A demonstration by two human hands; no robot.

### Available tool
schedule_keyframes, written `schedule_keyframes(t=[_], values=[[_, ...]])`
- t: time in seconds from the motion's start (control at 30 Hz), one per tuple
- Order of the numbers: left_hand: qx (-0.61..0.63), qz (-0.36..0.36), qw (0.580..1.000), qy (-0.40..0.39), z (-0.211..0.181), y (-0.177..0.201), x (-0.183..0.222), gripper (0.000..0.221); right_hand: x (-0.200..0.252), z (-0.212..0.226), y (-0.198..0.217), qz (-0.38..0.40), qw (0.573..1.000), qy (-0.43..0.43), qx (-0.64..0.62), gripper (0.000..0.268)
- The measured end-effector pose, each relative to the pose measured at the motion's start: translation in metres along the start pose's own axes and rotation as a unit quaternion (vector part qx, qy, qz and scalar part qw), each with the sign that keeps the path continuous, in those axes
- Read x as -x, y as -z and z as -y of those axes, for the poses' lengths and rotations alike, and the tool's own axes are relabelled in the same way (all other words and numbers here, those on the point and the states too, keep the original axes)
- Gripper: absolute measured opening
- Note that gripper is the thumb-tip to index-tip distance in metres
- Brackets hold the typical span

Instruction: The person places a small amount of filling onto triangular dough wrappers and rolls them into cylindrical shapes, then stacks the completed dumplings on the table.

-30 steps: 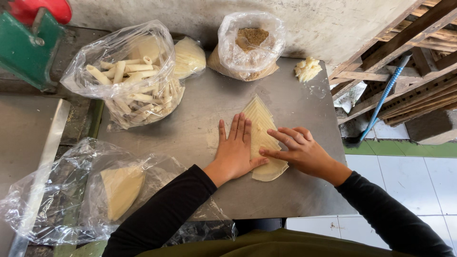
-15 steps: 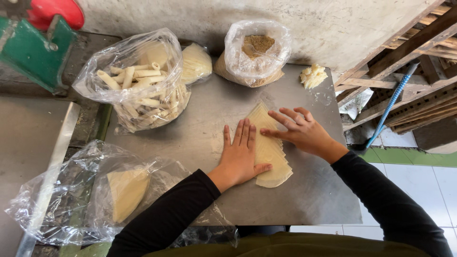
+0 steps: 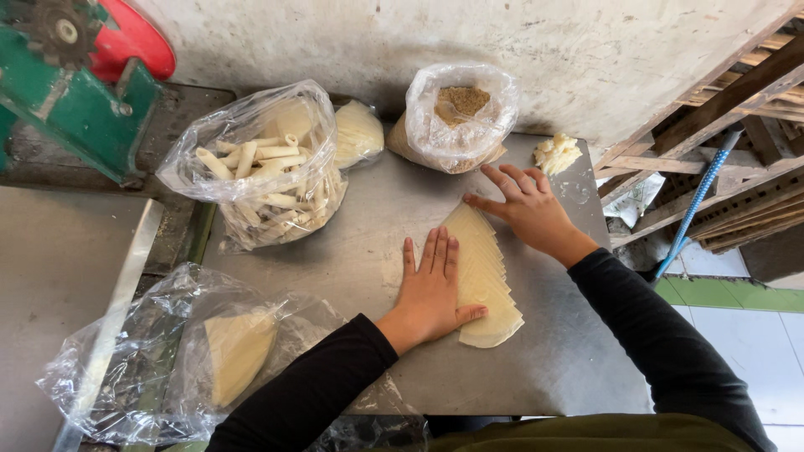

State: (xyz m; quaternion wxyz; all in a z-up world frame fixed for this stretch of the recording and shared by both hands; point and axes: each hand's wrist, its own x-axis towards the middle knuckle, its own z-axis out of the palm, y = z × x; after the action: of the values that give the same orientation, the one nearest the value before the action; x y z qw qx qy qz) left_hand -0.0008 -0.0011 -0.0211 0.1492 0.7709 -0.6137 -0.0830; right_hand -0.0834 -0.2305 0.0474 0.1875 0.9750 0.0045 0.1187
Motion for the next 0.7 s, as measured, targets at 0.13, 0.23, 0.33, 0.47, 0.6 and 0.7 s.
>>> schedule_keyframes(t=[0.13,0.23,0.33,0.47,0.6,0.7], values=[[0.0,0.003,1.0,-0.006,0.001,0.003,-0.001,0.128,0.002,0.005,0.023,0.021,0.988,-0.104,-0.109,0.086],[-0.01,0.036,0.999,0.012,-0.001,0.003,-0.002,0.13,0.017,0.009,0.041,0.092,0.929,-0.135,-0.332,0.091],[-0.019,0.034,0.999,0.014,-0.001,0.005,-0.002,0.129,0.025,0.021,0.043,0.118,0.901,-0.105,-0.404,0.09],[-0.008,0.03,0.999,0.015,-0.002,0.008,-0.001,0.13,0.022,0.03,0.024,0.098,0.918,-0.098,-0.371,0.085],[0.001,0.014,1.0,0.017,-0.002,0.008,0.0,0.131,0.019,0.025,0.012,0.064,0.97,-0.078,-0.22,0.075],[0.002,0.009,1.0,0.015,-0.002,0.006,0.0,0.131,0.026,0.017,0.015,0.025,0.992,-0.04,-0.115,0.07]])
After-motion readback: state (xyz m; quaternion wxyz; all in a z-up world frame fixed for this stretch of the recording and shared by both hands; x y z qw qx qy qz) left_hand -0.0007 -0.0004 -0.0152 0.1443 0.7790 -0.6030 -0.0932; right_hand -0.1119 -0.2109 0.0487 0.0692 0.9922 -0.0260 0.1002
